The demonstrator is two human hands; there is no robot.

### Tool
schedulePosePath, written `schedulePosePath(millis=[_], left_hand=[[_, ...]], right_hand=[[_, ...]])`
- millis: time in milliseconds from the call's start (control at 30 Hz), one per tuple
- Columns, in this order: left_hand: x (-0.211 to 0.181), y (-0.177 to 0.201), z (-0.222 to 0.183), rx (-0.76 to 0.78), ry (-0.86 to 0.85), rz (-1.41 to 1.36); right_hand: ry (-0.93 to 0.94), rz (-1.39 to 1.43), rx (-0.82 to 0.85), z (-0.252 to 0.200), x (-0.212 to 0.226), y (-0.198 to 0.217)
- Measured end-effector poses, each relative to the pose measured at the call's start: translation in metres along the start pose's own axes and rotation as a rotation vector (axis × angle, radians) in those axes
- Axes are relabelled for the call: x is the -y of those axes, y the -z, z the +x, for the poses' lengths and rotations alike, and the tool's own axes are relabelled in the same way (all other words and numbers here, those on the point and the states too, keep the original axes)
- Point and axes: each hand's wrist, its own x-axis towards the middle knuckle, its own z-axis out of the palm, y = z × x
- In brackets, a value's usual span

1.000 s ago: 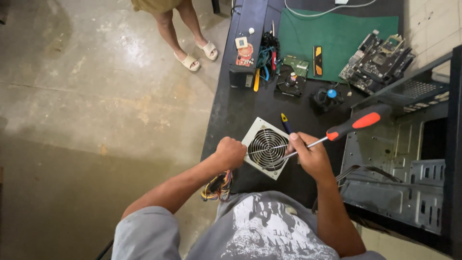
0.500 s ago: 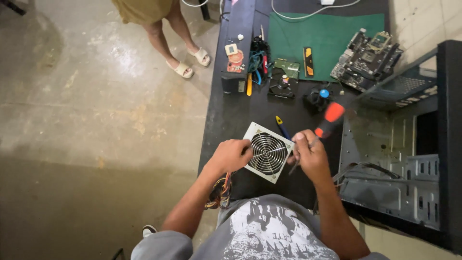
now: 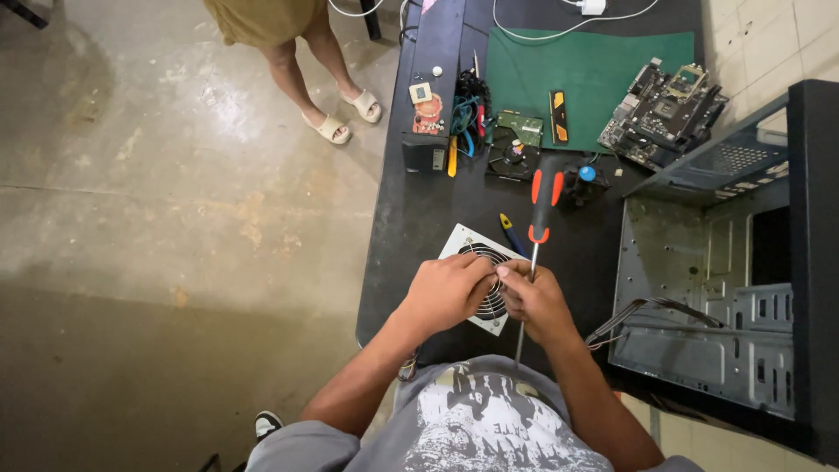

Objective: Cleaning a computer power supply unit using a brush and a screwdriver to remove dust from the casing and fan.

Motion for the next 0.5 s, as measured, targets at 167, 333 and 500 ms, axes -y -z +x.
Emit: schedulePosePath(millis=[167, 333, 500], left_hand=[[0.004, -0.006, -0.001, -0.108, -0.017, -0.063], [0.008, -0.037, 0.008, -0.323, -0.059, -0.046], [0.009, -0.046, 0.020, -0.372, -0.056, -0.019]], right_hand=[[-0.044, 0.085, 0.048, 0.005, 0.000, 0.004], [-0.012, 0.154, -0.075, 0.013, -0.002, 0.001], [0.008, 0.169, -0.168, 0.017, 0.006, -0.003]])
